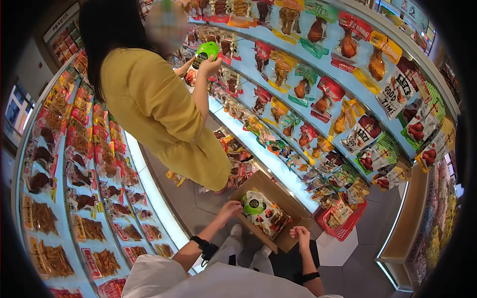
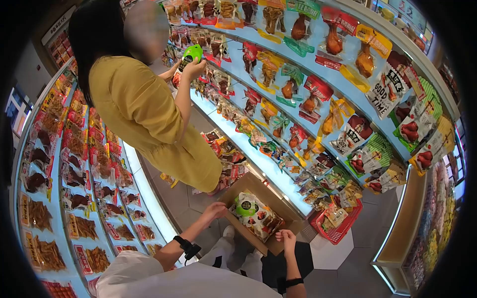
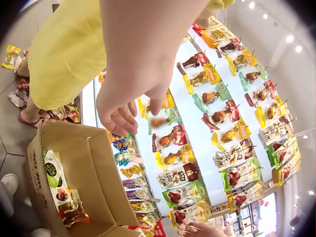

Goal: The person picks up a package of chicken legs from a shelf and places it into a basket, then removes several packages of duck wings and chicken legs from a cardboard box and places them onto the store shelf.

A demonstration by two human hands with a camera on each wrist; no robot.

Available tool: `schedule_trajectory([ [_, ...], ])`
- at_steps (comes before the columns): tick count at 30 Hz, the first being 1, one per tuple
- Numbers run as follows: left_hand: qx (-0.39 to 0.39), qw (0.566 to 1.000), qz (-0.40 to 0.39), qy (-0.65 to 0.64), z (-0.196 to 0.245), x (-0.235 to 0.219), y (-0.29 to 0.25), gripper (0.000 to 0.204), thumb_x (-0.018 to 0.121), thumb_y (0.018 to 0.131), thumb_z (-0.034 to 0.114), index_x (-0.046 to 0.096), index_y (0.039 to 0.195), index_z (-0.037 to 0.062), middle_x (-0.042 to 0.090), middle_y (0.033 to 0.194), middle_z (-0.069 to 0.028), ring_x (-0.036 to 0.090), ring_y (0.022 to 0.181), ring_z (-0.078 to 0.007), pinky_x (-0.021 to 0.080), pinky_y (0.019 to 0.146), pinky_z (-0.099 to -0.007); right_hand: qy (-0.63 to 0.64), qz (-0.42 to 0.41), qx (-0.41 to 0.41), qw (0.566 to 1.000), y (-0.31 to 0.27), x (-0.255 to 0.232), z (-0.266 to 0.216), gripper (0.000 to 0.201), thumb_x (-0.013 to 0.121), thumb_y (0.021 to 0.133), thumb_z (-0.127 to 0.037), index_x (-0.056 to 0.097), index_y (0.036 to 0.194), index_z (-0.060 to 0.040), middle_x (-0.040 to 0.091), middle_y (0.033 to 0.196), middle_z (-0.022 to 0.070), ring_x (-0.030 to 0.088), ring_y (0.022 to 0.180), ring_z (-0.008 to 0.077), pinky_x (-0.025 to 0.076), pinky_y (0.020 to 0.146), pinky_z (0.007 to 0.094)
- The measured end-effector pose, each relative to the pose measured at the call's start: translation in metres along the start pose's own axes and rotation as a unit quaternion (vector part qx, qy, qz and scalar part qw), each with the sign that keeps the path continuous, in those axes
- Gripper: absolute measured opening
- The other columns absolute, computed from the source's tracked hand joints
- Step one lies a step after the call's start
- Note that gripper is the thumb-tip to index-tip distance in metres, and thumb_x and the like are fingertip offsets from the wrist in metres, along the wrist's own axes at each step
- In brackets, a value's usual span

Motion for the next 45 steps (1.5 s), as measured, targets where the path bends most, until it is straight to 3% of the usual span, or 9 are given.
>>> schedule_trajectory([
  [14, 0.015, 0.992, 0.106, -0.068, -0.081, 0.025, -0.082, 0.03, 0.054, 0.085, 0.018, 0.048, 0.112, 0.0046, 0.058, 0.101, -0.0076, 0.056, 0.091, -0.0159, 0.044, 0.079, -0.0293, -0.04, -0.076, 0.067, 0.994, 0.008, -0.045, 0.064, 0.019, 0.042, 0.088, -0.01, 0.056, 0.087, 0.0023, 0.063, 0.078, 0.013, 0.061, 0.066, 0.0181, 0.049, 0.06, 0.0272],
  [20, 0.042, 0.987, 0.139, -0.076, -0.091, 0.017, -0.11, 0.028, 0.053, 0.086, 0.016, 0.048, 0.111, 0.004, 0.059, 0.1, -0.0083, 0.057, 0.088, -0.0157, 0.046, 0.076, -0.0277, -0.072, -0.094, 0.084, 0.989, -0.006, -0.048, 0.07, 0.019, 0.04, 0.088, -0.01, 0.055, 0.086, 0.0021, 0.063, 0.077, 0.013, 0.061, 0.065, 0.0185, 0.049, 0.059, 0.0269],
  [25, 0.071, 0.981, 0.158, -0.093, -0.072, 0.007, -0.121, 0.026, 0.053, 0.086, 0.015, 0.049, 0.109, 0.0035, 0.059, 0.099, -0.0088, 0.058, 0.086, -0.0158, 0.047, 0.074, -0.0266, -0.079, -0.09, 0.096, 0.988, -0.008, -0.043, 0.056, 0.02, 0.039, 0.088, -0.01, 0.055, 0.087, 0.0024, 0.063, 0.077, 0.0136, 0.062, 0.065, 0.0186, 0.05, 0.06, 0.0278],
  [36, 0.163, 0.968, 0.109, -0.155, -0.057, -0.051, -0.118, 0.028, 0.056, 0.084, 0.019, 0.05, 0.108, 0.0066, 0.06, 0.098, -0.007, 0.058, 0.086, -0.0146, 0.045, 0.073, -0.0272, -0.111, -0.074, 0.069, 0.989, -0.019, 0.004, 0.021, 0.02, 0.04, 0.087, -0.009, 0.055, 0.087, 0.0045, 0.063, 0.075, 0.0153, 0.062, 0.063, 0.0208, 0.051, 0.058, 0.0297],
  [39, 0.128, 0.97, 0.135, -0.156, -0.063, -0.079, -0.115, 0.029, 0.056, 0.083, 0.021, 0.05, 0.109, 0.0073, 0.06, 0.098, -0.0064, 0.058, 0.086, -0.0141, 0.044, 0.074, -0.0263, -0.11, -0.074, 0.058, 0.989, -0.017, 0.021, 0.018, 0.021, 0.041, 0.087, -0.01, 0.055, 0.086, 0.005, 0.063, 0.073, 0.0158, 0.062, 0.062, 0.0221, 0.053, 0.058, 0.031],
  [45, 0.145, 0.96, 0.14, -0.193, -0.049, -0.13, -0.126, 0.025, 0.053, 0.085, 0.015, 0.051, 0.108, 0.005, 0.059, 0.099, -0.0072, 0.057, 0.088, -0.0152, 0.046, 0.075, -0.0276, -0.15, -0.062, 0.063, 0.985, -0.029, 0.061, 0.005, 0.02, 0.045, 0.085, -0.01, 0.056, 0.085, 0.0059, 0.063, 0.074, 0.0172, 0.063, 0.064, 0.026, 0.054, 0.06, 0.0351],
])
Point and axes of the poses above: each hand's wrist, its own y-axis towards the middle knuckle, its own x-axis out of the palm, z = x × y, the point moved 6 cm from there along y, towards the middle knuckle
